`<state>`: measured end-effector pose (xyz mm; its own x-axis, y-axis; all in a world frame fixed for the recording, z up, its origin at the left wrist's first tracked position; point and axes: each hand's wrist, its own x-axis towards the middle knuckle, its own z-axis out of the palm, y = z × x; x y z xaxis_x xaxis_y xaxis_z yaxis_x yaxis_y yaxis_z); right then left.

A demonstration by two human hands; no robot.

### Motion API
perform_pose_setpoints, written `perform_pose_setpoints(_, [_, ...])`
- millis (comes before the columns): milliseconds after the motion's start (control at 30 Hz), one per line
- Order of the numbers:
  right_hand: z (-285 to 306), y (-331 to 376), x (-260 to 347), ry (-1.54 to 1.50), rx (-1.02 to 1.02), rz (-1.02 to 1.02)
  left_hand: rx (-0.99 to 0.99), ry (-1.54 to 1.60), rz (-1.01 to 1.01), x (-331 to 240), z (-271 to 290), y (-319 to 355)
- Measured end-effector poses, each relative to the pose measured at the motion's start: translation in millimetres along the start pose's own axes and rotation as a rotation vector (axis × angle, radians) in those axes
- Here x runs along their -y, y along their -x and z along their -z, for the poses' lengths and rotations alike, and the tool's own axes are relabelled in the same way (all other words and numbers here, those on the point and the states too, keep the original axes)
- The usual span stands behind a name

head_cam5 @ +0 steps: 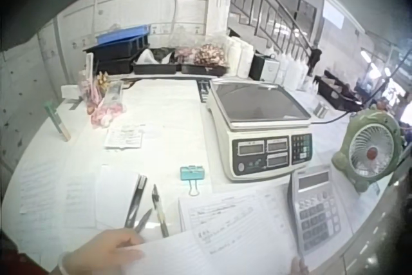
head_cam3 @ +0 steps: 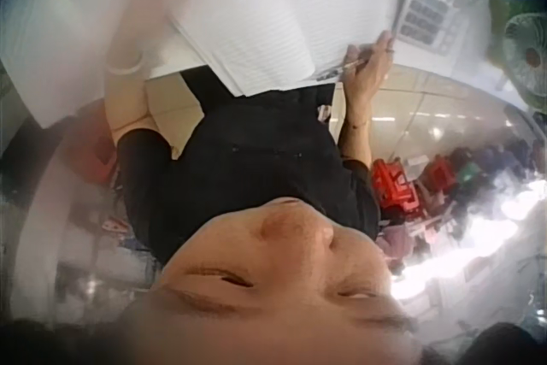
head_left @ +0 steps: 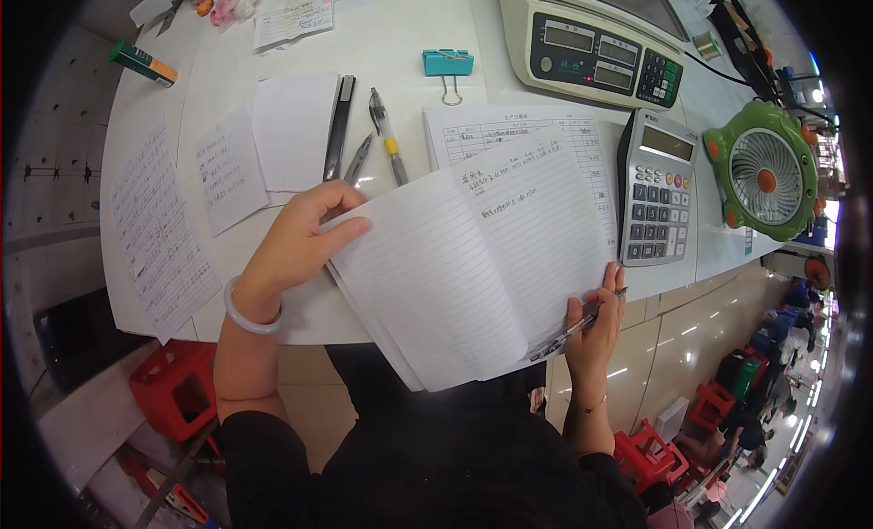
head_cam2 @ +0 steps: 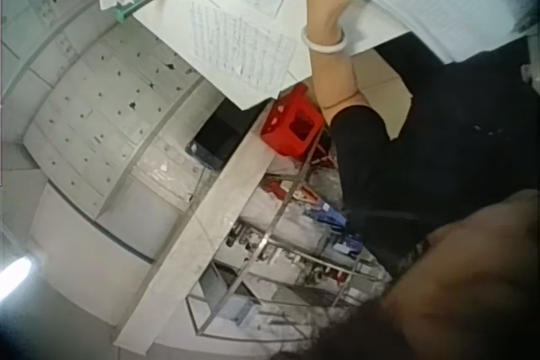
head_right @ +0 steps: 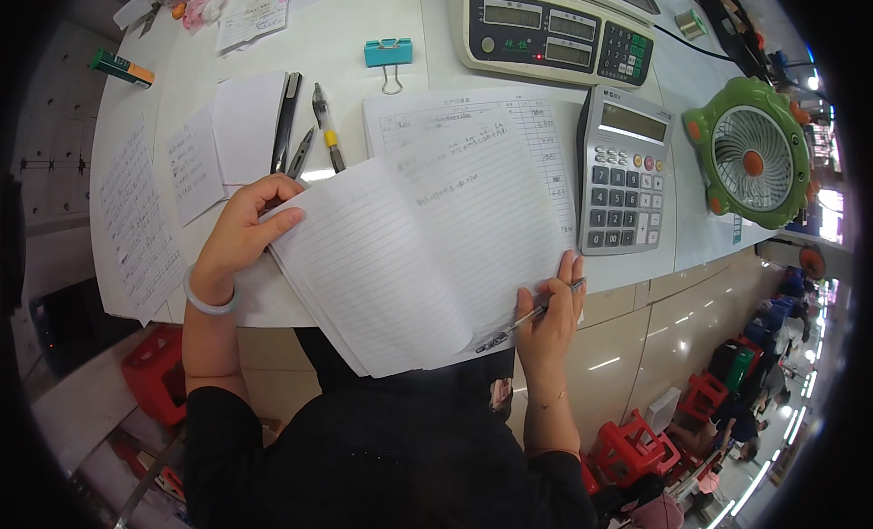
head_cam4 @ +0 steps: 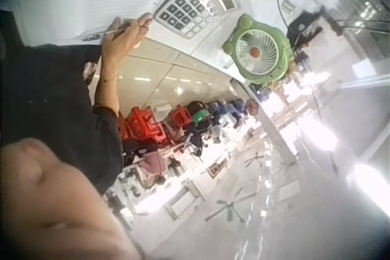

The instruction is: The recorder is writing down information into a ledger while referring to other notes and using a calculator.

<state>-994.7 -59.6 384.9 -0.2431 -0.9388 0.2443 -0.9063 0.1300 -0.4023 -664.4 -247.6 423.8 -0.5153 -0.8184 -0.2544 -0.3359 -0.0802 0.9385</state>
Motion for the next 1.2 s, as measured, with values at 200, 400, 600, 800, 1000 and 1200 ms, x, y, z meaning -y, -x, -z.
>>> perform_pose_setpoints(200, [0, 4, 1, -0.188, 0.001, 0.015, 0.001, -0.001, -0.016, 0, 0, 0])
perform_pose_setpoints(400, [12, -2, 24, -0.875, 0.39, 0.147, -0.007, 0.072, -0.032, 7, 2, -3])
perform_pose_setpoints(600, [12, 7, 14, -1.008, 0.251, -0.003, 0.016, 0.053, -0.031, 5, 2, -2])
perform_pose_setpoints(800, [8, -2, -1, -0.12, 0.0, -0.064, 0.006, -0.008, -0.024, 3, 0, -2])
perform_pose_setpoints(1000, [2, 1, -1, 0.084, 0.043, -0.025, 0.004, -0.02, -0.027, 4, 0, -2])
perform_pose_setpoints(1200, [16, 5, 20, -1.149, 0.501, 0.118, -0.006, 0.089, -0.011, 14, 4, -3])
